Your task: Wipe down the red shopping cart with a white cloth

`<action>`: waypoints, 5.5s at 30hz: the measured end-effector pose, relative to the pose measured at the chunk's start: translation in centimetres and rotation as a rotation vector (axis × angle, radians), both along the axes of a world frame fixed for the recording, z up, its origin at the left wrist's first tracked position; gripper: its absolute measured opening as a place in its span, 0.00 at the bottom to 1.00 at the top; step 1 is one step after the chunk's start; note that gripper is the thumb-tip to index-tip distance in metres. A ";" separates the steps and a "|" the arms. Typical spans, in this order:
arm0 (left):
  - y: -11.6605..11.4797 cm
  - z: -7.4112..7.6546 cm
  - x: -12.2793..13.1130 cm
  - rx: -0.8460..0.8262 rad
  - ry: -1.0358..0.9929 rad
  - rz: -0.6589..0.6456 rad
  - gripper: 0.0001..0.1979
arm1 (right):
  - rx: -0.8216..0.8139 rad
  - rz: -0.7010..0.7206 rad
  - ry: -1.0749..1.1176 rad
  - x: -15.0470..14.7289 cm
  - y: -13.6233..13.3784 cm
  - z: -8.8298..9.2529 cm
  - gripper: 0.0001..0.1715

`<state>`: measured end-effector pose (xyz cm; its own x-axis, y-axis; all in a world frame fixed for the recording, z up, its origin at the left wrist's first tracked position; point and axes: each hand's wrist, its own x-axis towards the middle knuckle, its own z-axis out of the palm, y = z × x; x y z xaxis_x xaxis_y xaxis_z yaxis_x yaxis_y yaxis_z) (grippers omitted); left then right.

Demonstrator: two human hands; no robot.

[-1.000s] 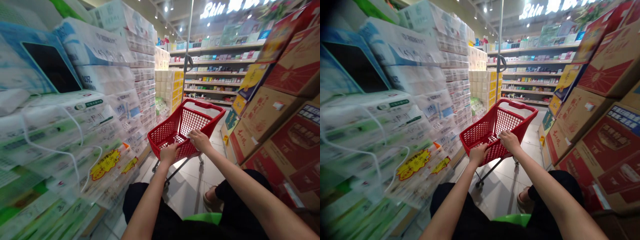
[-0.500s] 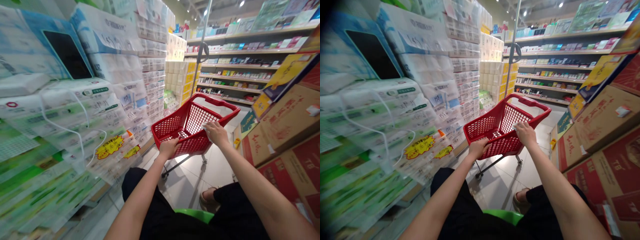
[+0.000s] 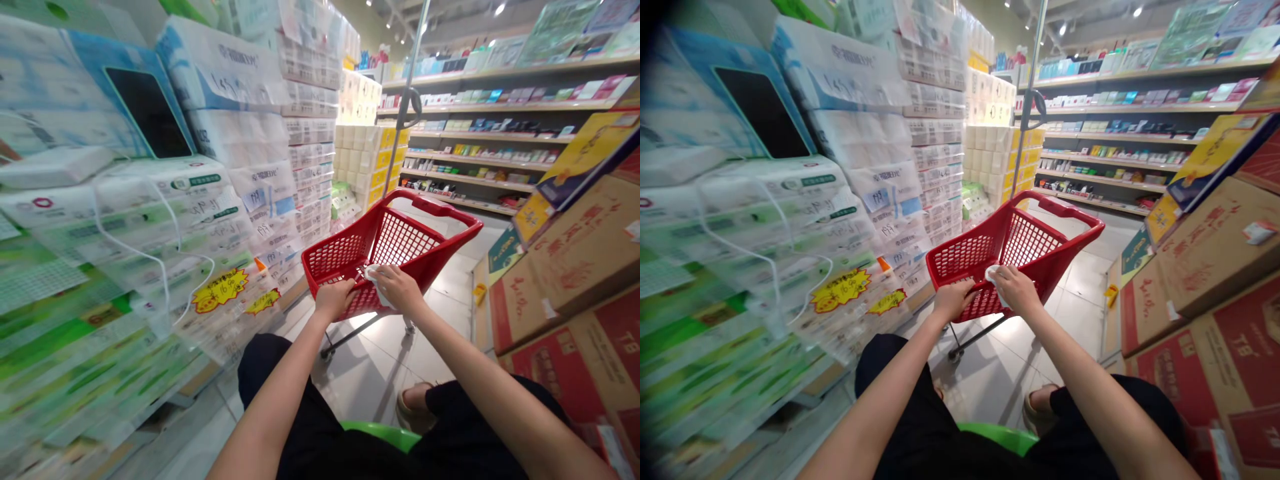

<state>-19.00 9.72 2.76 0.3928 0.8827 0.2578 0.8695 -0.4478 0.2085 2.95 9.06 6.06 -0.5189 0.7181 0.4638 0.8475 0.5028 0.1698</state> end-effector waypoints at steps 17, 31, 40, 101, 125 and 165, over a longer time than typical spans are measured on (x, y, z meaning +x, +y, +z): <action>0.3 0.3 1.5 -0.009 0.007 0.009 0.16 | -0.018 -0.218 0.197 -1.0 -0.4 -1.5 0.22; 1.0 0.3 1.2 0.017 0.019 -0.044 0.19 | 0.044 -0.499 0.220 9.3 2.1 1.6 0.21; 2.0 0.6 -0.4 -0.007 0.013 -0.098 0.17 | -0.077 -0.229 0.123 0.4 -0.6 -0.7 0.23; 2.4 -1.3 2.2 0.251 -0.182 -0.149 0.32 | -0.192 -0.744 0.016 5.8 1.8 5.1 0.27; 2.2 -1.3 1.8 0.275 -0.205 -0.169 0.34 | -0.189 -0.618 -0.031 -0.3 1.1 2.2 0.29; 4.6 -2.1 -2.1 0.167 -0.087 -0.105 0.14 | -0.252 -0.592 -0.030 0.8 0.6 1.8 0.28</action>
